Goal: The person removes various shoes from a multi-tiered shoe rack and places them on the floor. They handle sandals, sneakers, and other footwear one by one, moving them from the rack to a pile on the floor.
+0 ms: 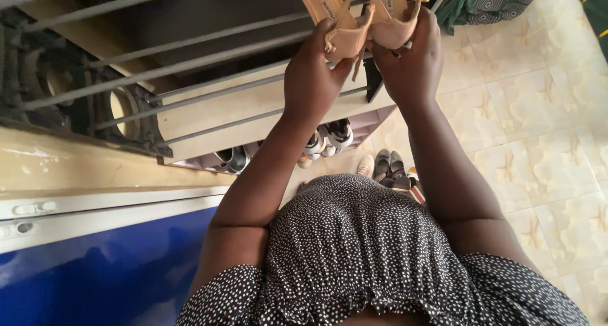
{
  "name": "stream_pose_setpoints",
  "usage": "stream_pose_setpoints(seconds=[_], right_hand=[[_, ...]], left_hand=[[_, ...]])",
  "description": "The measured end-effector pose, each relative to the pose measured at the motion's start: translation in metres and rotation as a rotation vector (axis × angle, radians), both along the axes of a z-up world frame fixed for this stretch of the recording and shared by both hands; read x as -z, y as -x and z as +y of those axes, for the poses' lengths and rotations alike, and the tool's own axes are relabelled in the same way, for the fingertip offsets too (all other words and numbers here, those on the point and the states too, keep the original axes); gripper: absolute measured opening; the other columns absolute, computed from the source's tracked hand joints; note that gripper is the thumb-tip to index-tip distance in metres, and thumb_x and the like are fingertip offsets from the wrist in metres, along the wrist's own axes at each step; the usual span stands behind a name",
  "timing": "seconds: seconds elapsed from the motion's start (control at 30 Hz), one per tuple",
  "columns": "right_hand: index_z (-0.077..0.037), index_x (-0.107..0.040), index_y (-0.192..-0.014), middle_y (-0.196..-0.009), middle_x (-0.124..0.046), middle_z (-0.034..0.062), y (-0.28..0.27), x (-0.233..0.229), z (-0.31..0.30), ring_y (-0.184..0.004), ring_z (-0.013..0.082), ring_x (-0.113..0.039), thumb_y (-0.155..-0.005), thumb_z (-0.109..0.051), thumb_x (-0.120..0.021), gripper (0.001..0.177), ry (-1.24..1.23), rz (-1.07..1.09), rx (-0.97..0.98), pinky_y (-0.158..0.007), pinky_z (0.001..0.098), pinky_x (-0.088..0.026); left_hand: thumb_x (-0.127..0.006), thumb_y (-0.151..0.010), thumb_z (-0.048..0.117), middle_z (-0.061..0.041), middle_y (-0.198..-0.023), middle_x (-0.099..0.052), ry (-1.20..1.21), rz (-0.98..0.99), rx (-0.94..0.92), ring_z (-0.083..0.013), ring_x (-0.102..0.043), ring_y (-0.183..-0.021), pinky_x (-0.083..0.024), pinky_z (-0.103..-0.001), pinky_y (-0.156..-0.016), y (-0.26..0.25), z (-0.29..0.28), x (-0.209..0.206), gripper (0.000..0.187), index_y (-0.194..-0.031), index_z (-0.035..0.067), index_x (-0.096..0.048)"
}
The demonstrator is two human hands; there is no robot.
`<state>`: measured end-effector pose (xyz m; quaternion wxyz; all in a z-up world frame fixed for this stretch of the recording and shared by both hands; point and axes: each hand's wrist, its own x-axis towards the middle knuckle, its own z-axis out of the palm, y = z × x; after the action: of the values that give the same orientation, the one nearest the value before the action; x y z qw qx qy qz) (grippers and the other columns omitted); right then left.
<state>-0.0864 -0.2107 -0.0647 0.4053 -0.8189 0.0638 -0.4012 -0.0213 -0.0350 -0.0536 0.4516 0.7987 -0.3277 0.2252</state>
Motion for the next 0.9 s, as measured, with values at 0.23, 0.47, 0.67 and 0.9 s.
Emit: stream_pose_setpoints(seconds=[0.23, 0.47, 0.67, 0.9], right_hand=[[-0.001, -0.045, -0.147, -0.142, -0.055, 0.0150, 0.003, 0.004, -0.006, -0.132, 0.0264, -0.067, -0.095, -0.005, -0.091, 0.070, -0.026, -0.032, -0.067, -0.098, 0.0352, -0.064], [-0.001, -0.034, -0.159, -0.152, -0.045, 0.0182, -0.002, 0.018, -0.013, -0.139, 0.0282, -0.062, -0.094, -0.005, -0.094, 0.089, -0.009, -0.061, -0.057, -0.101, 0.0350, -0.063], [-0.002, -0.035, -0.163, -0.154, -0.045, 0.0165, -0.002, 0.028, -0.016, -0.141, 0.0281, -0.061, -0.097, -0.008, -0.095, 0.089, 0.040, -0.097, -0.018, -0.104, 0.0351, -0.062], [-0.001, -0.033, -0.157, -0.153, -0.045, 0.0146, -0.005, 0.035, -0.015, -0.137, 0.0249, -0.062, -0.099, -0.005, -0.089, 0.080, 0.001, -0.165, -0.010, -0.106, 0.0353, -0.063]], left_hand=[[-0.088, -0.087, 0.026, -0.013, -0.119, -0.074, 0.073, -0.001, 0.017, -0.0298, -0.075, -0.109, -0.061, -0.036, -0.090, 0.000, 0.002, 0.004, 0.060, -0.136, 0.014, -0.056], [-0.091, -0.084, 0.027, -0.014, -0.123, -0.066, 0.129, 0.015, -0.046, -0.0303, -0.073, -0.110, -0.061, -0.036, -0.090, 0.008, -0.001, 0.010, 0.069, -0.137, 0.008, -0.051], [-0.088, -0.087, 0.024, -0.019, -0.124, -0.064, 0.107, -0.117, -0.092, -0.0323, -0.071, -0.109, -0.062, -0.036, -0.090, 0.009, -0.001, 0.013, 0.068, -0.137, 0.000, -0.049], [-0.089, -0.086, 0.021, -0.016, -0.119, -0.065, 0.091, -0.182, -0.079, -0.0302, -0.071, -0.102, -0.061, -0.036, -0.087, 0.003, 0.004, 0.015, 0.062, -0.131, 0.001, -0.052]])
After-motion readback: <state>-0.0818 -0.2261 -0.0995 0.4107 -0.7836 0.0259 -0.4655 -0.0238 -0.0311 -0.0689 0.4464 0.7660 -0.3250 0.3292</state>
